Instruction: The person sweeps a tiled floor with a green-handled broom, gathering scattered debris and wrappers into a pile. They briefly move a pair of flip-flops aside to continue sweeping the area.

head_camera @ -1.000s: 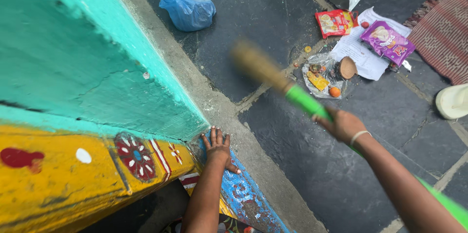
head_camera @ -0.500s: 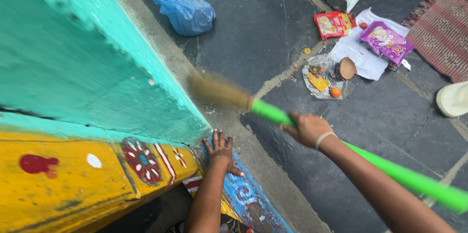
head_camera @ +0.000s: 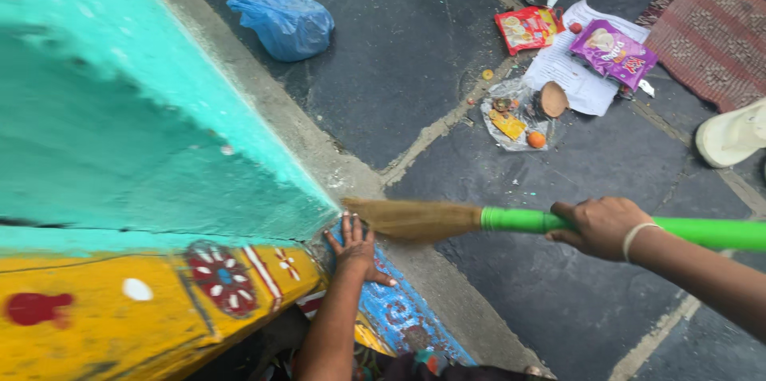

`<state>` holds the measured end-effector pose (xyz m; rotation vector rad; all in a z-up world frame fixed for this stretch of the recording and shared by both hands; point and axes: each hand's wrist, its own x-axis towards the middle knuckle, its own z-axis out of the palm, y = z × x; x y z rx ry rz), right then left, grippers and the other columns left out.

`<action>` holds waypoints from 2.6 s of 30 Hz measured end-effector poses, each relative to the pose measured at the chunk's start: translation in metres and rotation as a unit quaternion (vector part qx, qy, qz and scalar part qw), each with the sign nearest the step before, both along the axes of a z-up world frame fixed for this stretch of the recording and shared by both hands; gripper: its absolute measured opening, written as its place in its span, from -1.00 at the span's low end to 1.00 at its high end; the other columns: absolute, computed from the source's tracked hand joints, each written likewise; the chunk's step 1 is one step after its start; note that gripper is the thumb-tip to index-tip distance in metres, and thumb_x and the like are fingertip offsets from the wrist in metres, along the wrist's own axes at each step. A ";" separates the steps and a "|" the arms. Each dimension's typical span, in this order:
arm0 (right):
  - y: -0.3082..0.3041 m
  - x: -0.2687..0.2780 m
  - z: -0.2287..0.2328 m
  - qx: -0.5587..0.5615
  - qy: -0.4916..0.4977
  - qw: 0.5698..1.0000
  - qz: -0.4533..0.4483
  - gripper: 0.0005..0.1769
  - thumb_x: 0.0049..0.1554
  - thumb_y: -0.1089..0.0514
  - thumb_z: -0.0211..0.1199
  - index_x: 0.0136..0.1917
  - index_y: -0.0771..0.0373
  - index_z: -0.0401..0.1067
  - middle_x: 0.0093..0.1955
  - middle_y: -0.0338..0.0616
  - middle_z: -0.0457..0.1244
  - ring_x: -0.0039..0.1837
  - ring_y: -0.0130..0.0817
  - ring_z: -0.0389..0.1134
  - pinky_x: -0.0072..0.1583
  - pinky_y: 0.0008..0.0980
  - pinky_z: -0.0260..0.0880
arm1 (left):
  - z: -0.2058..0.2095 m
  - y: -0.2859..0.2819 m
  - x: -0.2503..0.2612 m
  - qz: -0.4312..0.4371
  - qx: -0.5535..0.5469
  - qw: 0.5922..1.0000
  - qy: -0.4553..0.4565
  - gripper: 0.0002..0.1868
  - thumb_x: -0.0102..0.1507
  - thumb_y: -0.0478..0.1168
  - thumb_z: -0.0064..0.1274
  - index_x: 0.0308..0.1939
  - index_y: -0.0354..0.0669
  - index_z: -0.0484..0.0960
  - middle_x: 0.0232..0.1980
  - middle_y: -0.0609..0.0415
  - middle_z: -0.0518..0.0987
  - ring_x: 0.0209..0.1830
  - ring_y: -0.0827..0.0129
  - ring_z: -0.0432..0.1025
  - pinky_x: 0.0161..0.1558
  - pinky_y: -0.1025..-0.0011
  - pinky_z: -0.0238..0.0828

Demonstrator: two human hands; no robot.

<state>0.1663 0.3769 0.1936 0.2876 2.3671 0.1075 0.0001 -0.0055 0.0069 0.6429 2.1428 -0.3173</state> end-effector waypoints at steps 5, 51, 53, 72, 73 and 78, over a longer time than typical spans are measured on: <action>0.038 0.000 -0.053 0.023 0.187 0.973 -0.135 -0.40 0.23 -0.44 0.06 0.23 0.03 0.41 -0.14 0.08 0.45 -0.07 0.09 0.49 -0.01 0.04 0.49 | 0.001 0.001 0.000 0.018 0.005 1.000 0.005 0.70 -0.32 0.52 0.44 0.66 0.17 -0.30 0.71 -0.12 -0.53 0.64 -0.09 -0.83 0.36 -0.61 -0.69; 0.247 0.108 -0.226 0.010 -0.029 0.990 -0.137 0.09 -0.07 -0.77 -0.12 0.41 0.00 0.28 0.04 -0.08 0.46 0.10 -0.11 0.51 0.14 -0.11 0.55 | 0.021 0.026 -0.002 0.032 -0.063 0.997 -0.014 0.71 -0.31 0.49 0.46 0.66 0.23 -0.35 0.70 -0.10 -0.55 0.63 -0.04 -0.86 0.45 -0.39 -0.83; 0.252 0.100 -0.223 0.016 -0.036 0.987 -0.158 0.06 -0.06 -0.76 -0.12 0.39 -0.02 0.33 0.08 -0.06 0.46 0.15 -0.09 0.52 0.19 -0.09 0.55 | 0.020 0.026 -0.002 0.035 -0.059 0.998 -0.013 0.71 -0.31 0.48 0.47 0.66 0.22 -0.34 0.70 -0.11 -0.55 0.63 -0.04 -0.87 0.45 -0.39 -0.83; 0.178 -0.008 -0.101 -0.181 0.201 0.888 -0.372 -0.08 0.07 -0.57 0.08 0.04 0.40 0.49 -0.33 0.10 0.41 -0.39 -0.14 0.47 -0.23 -0.10 0.49 | 0.018 0.022 0.003 0.021 -0.055 0.998 0.018 0.73 -0.35 0.53 0.46 0.66 0.19 -0.30 0.70 -0.15 -0.49 0.64 -0.08 -0.82 0.43 -0.40 -0.81; 0.154 0.001 -0.100 -0.198 0.183 0.891 -0.366 -0.11 0.00 -0.56 0.12 0.11 0.31 0.45 -0.33 0.10 0.41 -0.38 -0.11 0.46 -0.27 -0.07 0.49 | 0.016 0.022 0.003 0.020 -0.058 0.998 0.018 0.72 -0.35 0.53 0.46 0.66 0.20 -0.30 0.71 -0.14 -0.49 0.64 -0.08 -0.82 0.44 -0.40 -0.82; 0.084 0.041 -0.133 -0.186 0.112 0.967 -0.135 -0.08 0.08 -0.68 0.01 0.13 0.17 0.54 -0.20 -0.08 0.42 -0.19 -0.33 0.41 -0.08 -0.12 0.46 | 0.009 0.018 0.004 0.016 -0.059 0.998 0.023 0.71 -0.34 0.53 0.45 0.66 0.19 -0.29 0.71 -0.15 -0.49 0.65 -0.08 -0.80 0.43 -0.42 -0.81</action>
